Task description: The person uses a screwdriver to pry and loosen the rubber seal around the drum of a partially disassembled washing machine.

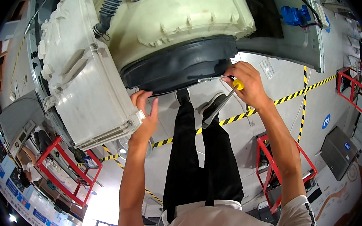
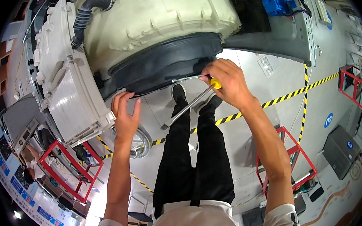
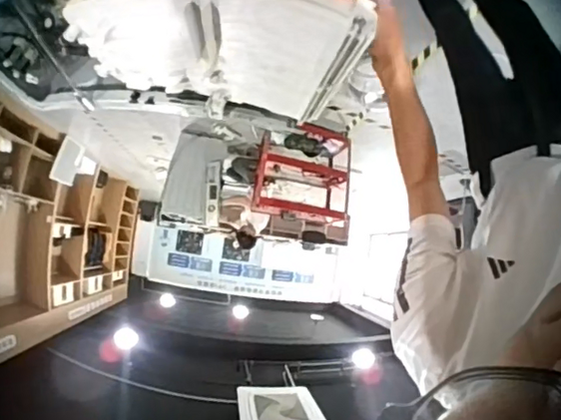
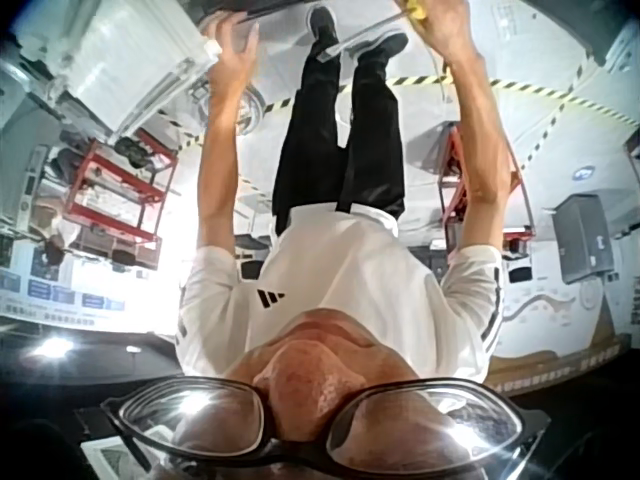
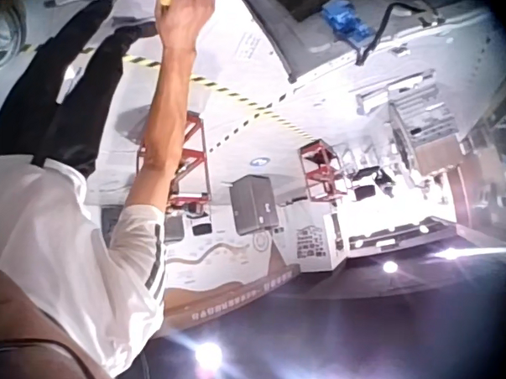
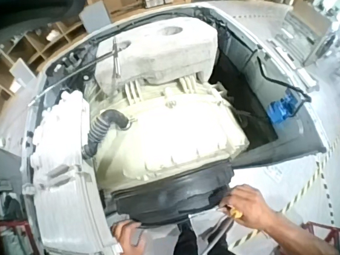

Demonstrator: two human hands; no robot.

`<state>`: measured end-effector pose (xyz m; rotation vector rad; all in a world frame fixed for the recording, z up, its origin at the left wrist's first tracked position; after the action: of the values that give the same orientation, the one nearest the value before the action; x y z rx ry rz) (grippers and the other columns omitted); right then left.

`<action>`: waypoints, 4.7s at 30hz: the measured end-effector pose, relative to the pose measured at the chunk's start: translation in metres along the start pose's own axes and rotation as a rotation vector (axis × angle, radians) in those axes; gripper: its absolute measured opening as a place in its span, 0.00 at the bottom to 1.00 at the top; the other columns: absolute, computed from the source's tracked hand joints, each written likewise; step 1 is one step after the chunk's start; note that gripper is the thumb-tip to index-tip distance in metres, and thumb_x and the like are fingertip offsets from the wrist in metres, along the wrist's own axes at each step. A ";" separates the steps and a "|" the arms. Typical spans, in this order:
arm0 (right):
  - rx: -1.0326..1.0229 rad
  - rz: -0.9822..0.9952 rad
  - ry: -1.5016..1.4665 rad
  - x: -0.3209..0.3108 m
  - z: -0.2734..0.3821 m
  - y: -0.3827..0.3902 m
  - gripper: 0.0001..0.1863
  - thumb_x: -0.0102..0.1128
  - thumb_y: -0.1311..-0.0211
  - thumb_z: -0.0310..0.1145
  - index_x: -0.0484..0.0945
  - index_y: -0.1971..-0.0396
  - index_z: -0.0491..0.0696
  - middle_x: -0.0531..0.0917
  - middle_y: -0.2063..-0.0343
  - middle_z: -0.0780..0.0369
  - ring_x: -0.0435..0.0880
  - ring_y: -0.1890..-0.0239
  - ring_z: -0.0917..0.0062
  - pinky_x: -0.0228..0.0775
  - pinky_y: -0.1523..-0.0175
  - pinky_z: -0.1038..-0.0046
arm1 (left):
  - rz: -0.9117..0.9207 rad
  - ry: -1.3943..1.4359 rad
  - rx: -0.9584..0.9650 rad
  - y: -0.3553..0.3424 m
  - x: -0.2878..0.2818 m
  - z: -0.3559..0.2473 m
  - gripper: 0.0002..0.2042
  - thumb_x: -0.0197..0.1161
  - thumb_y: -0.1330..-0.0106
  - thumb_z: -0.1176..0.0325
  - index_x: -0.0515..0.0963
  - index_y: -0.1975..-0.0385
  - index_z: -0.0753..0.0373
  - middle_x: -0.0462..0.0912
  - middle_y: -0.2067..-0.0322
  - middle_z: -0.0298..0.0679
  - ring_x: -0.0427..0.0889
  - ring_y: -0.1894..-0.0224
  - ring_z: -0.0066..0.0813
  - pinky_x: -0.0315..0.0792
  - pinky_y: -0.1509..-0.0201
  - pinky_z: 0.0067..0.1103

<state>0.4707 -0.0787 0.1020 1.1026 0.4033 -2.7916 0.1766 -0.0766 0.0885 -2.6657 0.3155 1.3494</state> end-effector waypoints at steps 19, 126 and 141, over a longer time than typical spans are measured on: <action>0.052 -0.123 0.009 -0.007 -0.018 0.015 0.07 0.69 0.50 0.26 0.80 0.71 0.46 0.81 0.71 0.63 0.79 0.68 0.68 0.70 0.63 0.69 | -0.042 0.107 -0.347 0.034 -0.011 0.063 0.14 0.49 0.28 0.69 0.74 0.49 0.70 0.81 0.59 0.47 0.82 0.58 0.32 0.74 0.48 0.25; 0.448 -0.383 -0.194 0.016 -0.104 0.012 0.29 0.57 0.56 0.18 0.75 0.48 0.49 0.77 0.51 0.53 0.77 0.51 0.56 0.71 0.48 0.66 | -0.259 -0.106 0.117 -0.076 -0.001 -0.034 0.05 0.56 0.37 0.81 0.74 0.63 0.70 0.75 0.65 0.45 0.77 0.64 0.41 0.72 0.59 0.27; 0.637 -0.480 -0.338 0.029 -0.124 0.029 0.24 0.58 0.53 0.22 0.78 0.51 0.44 0.80 0.53 0.53 0.80 0.51 0.62 0.70 0.46 0.71 | -0.235 -0.041 0.196 -0.079 0.005 -0.055 0.07 0.61 0.39 0.83 0.79 0.62 0.68 0.75 0.66 0.43 0.76 0.67 0.36 0.72 0.63 0.23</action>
<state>0.5361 -0.0712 -0.0107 0.6251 -0.3325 -3.5844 0.2418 -0.0130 0.1186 -2.4233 0.1173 1.2316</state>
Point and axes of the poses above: each hand's wrist, its own y-axis away from the middle knuckle, its own x-axis out of the palm, z = x × y, the point moved 5 cm from there along -y, towards the middle knuckle
